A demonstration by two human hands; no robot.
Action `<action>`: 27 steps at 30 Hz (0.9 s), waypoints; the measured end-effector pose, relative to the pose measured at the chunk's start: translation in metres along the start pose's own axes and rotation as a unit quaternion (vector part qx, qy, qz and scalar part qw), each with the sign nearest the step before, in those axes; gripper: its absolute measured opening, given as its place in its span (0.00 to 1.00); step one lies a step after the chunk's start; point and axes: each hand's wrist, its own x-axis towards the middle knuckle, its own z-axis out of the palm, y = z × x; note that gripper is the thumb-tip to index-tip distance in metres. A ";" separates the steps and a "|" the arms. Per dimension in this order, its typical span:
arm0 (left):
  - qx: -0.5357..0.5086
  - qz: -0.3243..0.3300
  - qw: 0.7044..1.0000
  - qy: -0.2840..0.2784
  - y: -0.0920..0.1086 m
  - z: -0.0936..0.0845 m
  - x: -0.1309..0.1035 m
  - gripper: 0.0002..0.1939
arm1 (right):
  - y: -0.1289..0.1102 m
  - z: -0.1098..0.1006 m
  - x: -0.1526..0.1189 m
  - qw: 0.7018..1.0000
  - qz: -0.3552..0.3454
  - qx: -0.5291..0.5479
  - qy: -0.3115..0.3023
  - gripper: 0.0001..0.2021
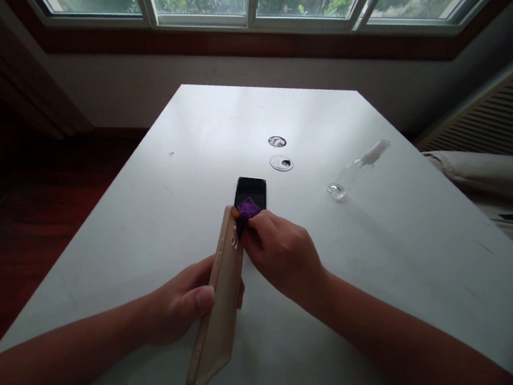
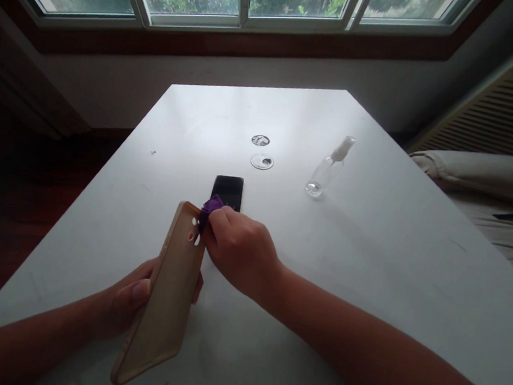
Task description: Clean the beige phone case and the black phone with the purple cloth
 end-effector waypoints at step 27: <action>-0.310 -0.172 0.922 -0.155 -0.012 -0.025 -0.002 0.40 | 0.014 -0.021 0.028 0.972 -0.208 0.106 -0.031 0.12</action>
